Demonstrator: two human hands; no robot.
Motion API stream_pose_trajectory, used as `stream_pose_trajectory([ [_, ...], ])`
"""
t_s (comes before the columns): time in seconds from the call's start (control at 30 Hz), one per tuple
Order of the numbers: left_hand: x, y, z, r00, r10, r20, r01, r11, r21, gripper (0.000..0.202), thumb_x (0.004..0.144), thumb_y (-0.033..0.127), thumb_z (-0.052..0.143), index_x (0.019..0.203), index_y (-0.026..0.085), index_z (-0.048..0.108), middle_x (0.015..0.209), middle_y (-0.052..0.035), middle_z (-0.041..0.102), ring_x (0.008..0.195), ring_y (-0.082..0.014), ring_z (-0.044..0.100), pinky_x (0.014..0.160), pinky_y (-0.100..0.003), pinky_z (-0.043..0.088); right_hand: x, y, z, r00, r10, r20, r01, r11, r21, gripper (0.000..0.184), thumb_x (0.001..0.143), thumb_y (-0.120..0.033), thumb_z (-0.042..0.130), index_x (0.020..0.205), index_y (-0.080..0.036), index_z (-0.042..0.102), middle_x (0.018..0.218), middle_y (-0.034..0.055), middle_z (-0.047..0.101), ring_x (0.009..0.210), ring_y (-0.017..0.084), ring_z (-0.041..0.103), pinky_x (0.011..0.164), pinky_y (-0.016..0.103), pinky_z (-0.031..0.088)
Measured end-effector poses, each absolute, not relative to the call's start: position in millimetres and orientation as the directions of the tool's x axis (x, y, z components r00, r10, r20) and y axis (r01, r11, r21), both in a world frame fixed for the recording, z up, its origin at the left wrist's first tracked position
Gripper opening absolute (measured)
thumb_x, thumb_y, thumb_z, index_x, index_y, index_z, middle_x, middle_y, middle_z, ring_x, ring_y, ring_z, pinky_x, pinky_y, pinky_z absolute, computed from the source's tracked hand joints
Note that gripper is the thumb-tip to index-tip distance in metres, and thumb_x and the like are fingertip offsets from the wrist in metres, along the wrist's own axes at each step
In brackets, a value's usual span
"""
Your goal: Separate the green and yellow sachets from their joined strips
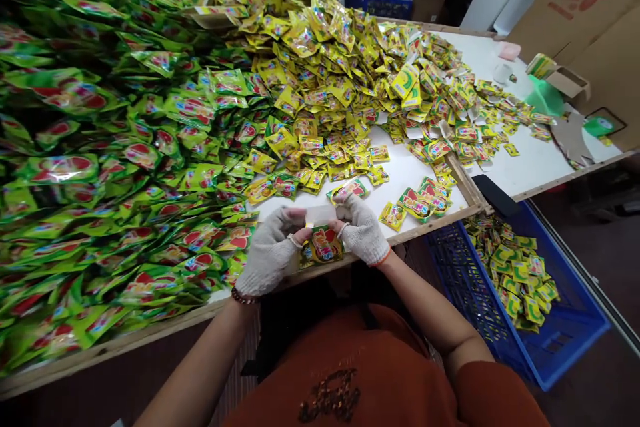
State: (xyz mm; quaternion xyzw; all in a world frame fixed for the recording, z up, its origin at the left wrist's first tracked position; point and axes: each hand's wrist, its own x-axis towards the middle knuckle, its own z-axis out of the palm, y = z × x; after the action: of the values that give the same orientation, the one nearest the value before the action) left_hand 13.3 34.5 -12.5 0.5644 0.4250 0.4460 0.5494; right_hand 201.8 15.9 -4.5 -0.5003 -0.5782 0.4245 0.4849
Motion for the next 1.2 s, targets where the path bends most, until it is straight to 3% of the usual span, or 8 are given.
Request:
stream_pose_trajectory([
  [0.07, 14.2, 35.4, -11.8, 0.243, 0.969, 0.033, -0.029, -0.026, 0.999, 0.040, 0.078, 0.040, 0.073, 0.110, 0.017, 0.066, 0.086, -0.0037, 0.074, 0.078, -0.0179, 0.068, 0.072, -0.031, 0.057, 202.5, 16.4, -3.4, -0.042, 0.988, 0.151, 0.210, 0.156, -0.965, 0.030, 0.089, -0.042, 0.064, 0.112, -0.022, 0.063, 0.082, 0.0014, 0.064, 0.074, 0.017, 0.062, 0.069, 0.030, 0.054],
  [0.27, 7.0, 33.1, -1.1, 0.279, 0.903, 0.326, 0.187, -0.384, 0.904, 0.017, 0.085, 0.033, 0.066, 0.080, 0.020, 0.075, 0.089, -0.0041, 0.075, 0.086, -0.0186, 0.067, 0.085, -0.033, 0.054, 208.8, 10.0, 9.7, -0.172, 0.933, 0.316, 0.381, 0.359, -0.852, 0.021, 0.093, -0.037, 0.061, 0.089, -0.020, 0.074, 0.085, 0.0042, 0.072, 0.082, 0.019, 0.067, 0.078, 0.032, 0.054],
  [0.53, 1.0, 35.0, 11.6, 0.313, 0.901, 0.302, 0.260, -0.387, 0.885, 0.015, 0.089, 0.029, 0.065, 0.088, 0.018, 0.076, 0.083, -0.0029, 0.075, 0.078, -0.0163, 0.068, 0.071, -0.026, 0.053, 205.2, 12.5, 17.1, -0.145, 0.944, 0.295, 0.398, 0.329, -0.857, 0.014, 0.089, -0.027, 0.066, 0.092, -0.019, 0.076, 0.081, 0.0025, 0.073, 0.075, 0.017, 0.067, 0.073, 0.029, 0.054],
  [0.83, -11.2, 26.7, 0.9, 0.460, 0.558, 0.690, 0.238, -0.827, 0.510, 0.022, 0.088, 0.016, 0.066, 0.109, 0.021, 0.072, 0.100, -0.0083, 0.074, 0.093, -0.0175, 0.069, 0.081, -0.028, 0.055, 227.5, 7.6, 8.1, -0.478, 0.748, 0.460, 0.440, 0.657, -0.612, 0.027, 0.091, -0.018, 0.061, 0.115, -0.023, 0.073, 0.099, 0.0085, 0.072, 0.091, 0.020, 0.069, 0.078, 0.031, 0.058],
  [0.93, -5.2, 34.0, 9.7, 0.507, 0.586, 0.632, 0.277, -0.805, 0.525, 0.013, 0.092, 0.022, 0.060, 0.093, 0.020, 0.073, 0.091, -0.0076, 0.072, 0.086, -0.0175, 0.066, 0.077, -0.029, 0.052, 220.6, 7.1, 3.2, -0.461, 0.768, 0.444, 0.467, 0.636, -0.614, 0.028, 0.090, -0.014, 0.058, 0.113, -0.022, 0.073, 0.099, 0.0085, 0.071, 0.090, 0.020, 0.068, 0.077, 0.031, 0.057],
  [1.03, 12.8, 50.8, 19.9, 0.539, 0.700, 0.468, 0.340, -0.690, 0.639, 0.031, 0.100, 0.030, 0.046, 0.082, 0.019, 0.069, 0.087, -0.0075, 0.069, 0.085, -0.0183, 0.064, 0.077, -0.030, 0.050, 223.6, 12.4, 2.3, -0.292, 0.859, 0.420, 0.500, 0.511, -0.699, 0.022, 0.091, -0.017, 0.056, 0.101, -0.021, 0.074, 0.091, 0.0059, 0.070, 0.084, 0.018, 0.066, 0.076, 0.030, 0.055],
  [1.1, 32.6, 65.0, 23.5, 0.524, 0.789, 0.321, 0.475, -0.583, 0.659, 0.033, 0.101, 0.033, 0.042, 0.087, 0.018, 0.067, 0.089, -0.0084, 0.068, 0.089, -0.0204, 0.063, 0.080, -0.032, 0.049, 243.4, 17.6, 5.6, -0.100, 0.927, 0.362, 0.543, 0.356, -0.761, 0.019, 0.092, -0.024, 0.056, 0.096, -0.020, 0.074, 0.086, 0.0042, 0.071, 0.080, 0.018, 0.065, 0.075, 0.030, 0.054],
  [1.2, 68.1, 86.2, 22.9, 0.470, 0.881, 0.051, 0.733, -0.422, 0.534, 0.027, 0.095, 0.036, 0.051, 0.108, 0.017, 0.064, 0.107, -0.0129, 0.068, 0.101, -0.0260, 0.063, 0.087, -0.036, 0.048, 295.8, 22.5, 17.1, 0.141, 0.956, 0.258, 0.649, 0.107, -0.753, 0.024, 0.089, -0.034, 0.055, 0.088, -0.018, 0.073, 0.080, 0.0037, 0.070, 0.075, 0.019, 0.064, 0.072, 0.032, 0.052],
])
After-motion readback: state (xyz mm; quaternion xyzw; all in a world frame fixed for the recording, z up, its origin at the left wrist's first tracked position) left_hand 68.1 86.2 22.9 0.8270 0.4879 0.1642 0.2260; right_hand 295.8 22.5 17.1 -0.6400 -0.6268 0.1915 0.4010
